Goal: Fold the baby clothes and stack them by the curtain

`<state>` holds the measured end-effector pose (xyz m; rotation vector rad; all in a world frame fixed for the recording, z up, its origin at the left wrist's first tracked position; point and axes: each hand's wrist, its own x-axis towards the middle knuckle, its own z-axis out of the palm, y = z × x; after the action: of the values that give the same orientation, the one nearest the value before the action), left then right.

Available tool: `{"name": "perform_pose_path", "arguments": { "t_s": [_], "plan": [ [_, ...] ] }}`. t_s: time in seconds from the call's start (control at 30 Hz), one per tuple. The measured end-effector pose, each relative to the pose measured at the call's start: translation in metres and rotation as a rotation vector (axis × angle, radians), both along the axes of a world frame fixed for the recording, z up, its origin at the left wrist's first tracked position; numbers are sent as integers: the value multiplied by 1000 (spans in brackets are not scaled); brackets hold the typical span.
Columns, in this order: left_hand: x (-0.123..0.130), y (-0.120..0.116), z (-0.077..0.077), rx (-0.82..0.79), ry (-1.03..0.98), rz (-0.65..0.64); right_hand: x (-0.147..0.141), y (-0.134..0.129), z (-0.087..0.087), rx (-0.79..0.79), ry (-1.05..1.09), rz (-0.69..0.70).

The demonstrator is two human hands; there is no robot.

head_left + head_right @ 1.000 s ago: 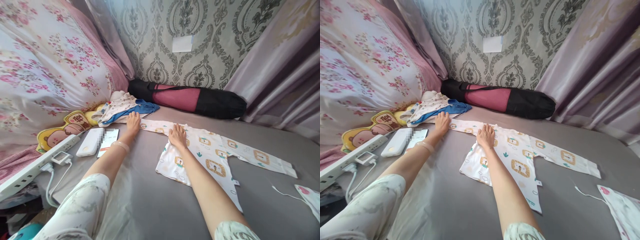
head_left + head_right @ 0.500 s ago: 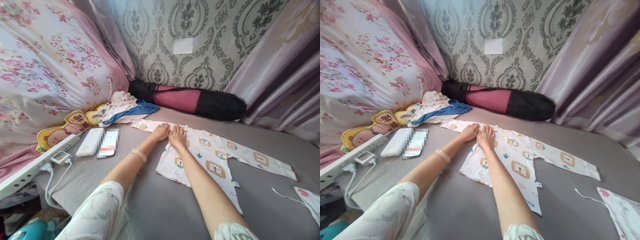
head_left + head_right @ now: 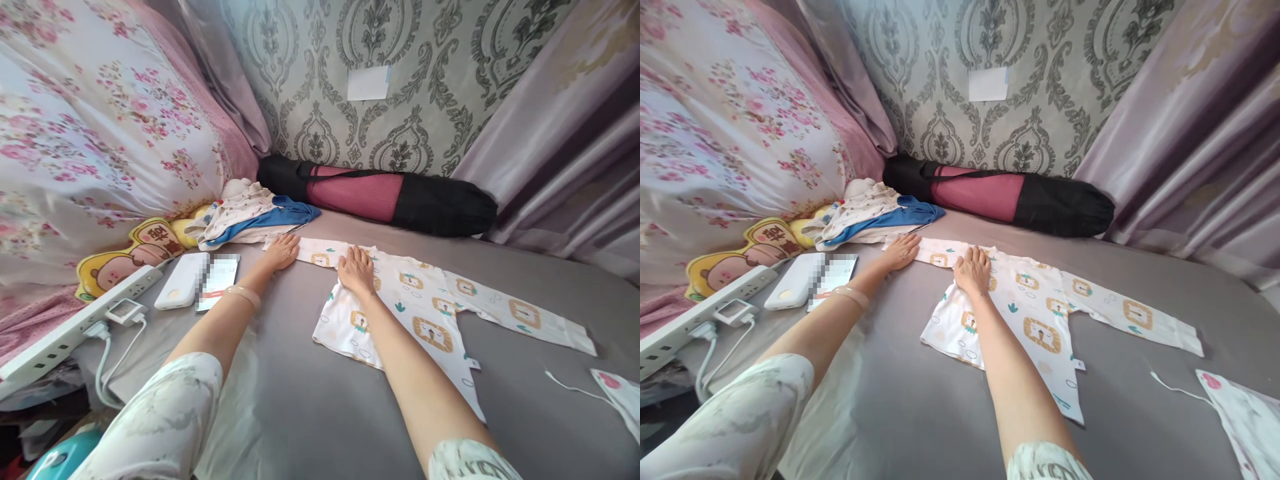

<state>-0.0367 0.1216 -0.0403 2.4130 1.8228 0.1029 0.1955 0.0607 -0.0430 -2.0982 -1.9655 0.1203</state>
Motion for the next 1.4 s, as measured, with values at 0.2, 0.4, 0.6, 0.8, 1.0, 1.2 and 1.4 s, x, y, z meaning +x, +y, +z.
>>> {"name": "perform_pose_path", "arguments": {
  "t_s": [0.2,0.4,0.6,0.8,1.0,1.2,1.4],
  "plan": [
    [-10,11,-5,4,-4,-20,-1,-2,-1,6,7,-5],
    [17,0,7,38,66,50,3,1,11,-87,85,42],
    [75,-49,22,144,-89,-199,52,-25,30,-128,172,120],
    [131,-82,20,34,-125,-480,113,-57,18,-76,-35,-32],
    [168,-80,4,16,-25,-399,142,-46,3,-115,-103,-66],
    [167,-80,-1,19,4,-376,145,-44,-1,-111,-80,-57],
    [165,-88,5,53,21,-392,147,-57,6,-150,-42,21]
  ]
}}
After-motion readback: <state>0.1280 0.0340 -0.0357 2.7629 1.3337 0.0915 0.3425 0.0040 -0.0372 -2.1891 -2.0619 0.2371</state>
